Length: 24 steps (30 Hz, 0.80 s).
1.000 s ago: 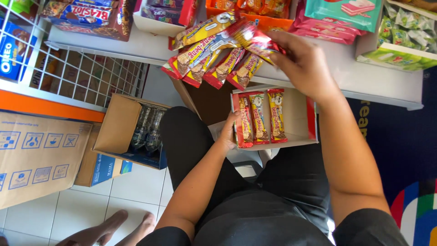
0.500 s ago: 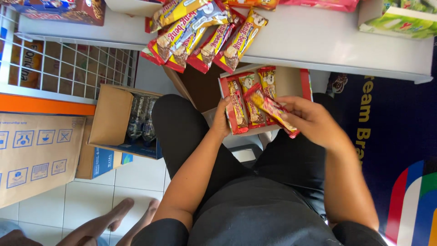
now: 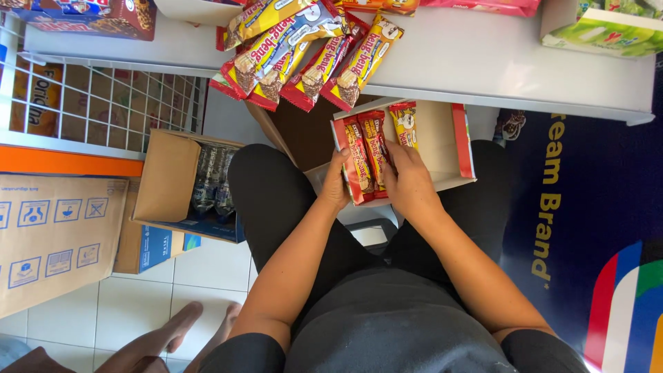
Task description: Organizing snack bars into a box and wiping bread packages before placing them in a crate.
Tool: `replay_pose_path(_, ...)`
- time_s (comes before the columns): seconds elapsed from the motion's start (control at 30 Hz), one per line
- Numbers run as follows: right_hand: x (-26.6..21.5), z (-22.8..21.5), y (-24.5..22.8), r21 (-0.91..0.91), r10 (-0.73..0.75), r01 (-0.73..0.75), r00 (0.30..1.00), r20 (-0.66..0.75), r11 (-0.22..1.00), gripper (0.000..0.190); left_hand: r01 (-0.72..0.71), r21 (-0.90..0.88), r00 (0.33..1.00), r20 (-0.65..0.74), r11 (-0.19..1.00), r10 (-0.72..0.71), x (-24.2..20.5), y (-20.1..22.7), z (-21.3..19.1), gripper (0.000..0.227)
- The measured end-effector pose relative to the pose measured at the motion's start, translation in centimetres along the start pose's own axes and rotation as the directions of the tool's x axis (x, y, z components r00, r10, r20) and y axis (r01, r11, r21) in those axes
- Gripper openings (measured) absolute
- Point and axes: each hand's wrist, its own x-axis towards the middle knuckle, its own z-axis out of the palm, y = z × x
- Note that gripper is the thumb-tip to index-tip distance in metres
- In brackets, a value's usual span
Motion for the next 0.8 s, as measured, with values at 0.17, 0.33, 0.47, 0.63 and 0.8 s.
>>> replay_pose_path(0.17,0.4,0.9,0.8,0.033,0.044,-0.046,0.997,0.067,0.998,0.041,0.011,0.009,0.999,-0.031,1.000,-0.010,0.1,-0.1,-0.4,0.067)
replay_pose_path(0.33,1.0,0.6,0.1,0.026,-0.007,0.005,0.996,0.089,1.000,0.041,0.045,-0.018,0.999,-0.013,0.999,-0.045,0.2,0.1,-0.8,0.069)
replay_pose_path(0.47,1.7,-1.3,-2.3,-0.077,-0.057,0.059,0.998,0.034,0.995,0.033,0.056,-0.049,0.998,0.003,0.997,-0.056,0.1,0.0,-0.9,0.070)
replay_pose_path(0.63,5.2,-6.6,-6.3,-0.116,-0.269,0.263,0.963,-0.036,0.958,0.012,0.052,-0.099,0.998,-0.021,0.994,-0.054,0.6,-0.1,-1.2,0.068)
replay_pose_path(0.8,10.9,-8.5,-11.0,-0.241,-0.440,0.426,0.898,-0.007,0.872,0.045,0.063,-0.155,0.998,-0.015,0.986,-0.066,1.3,-0.5,-2.2,0.067)
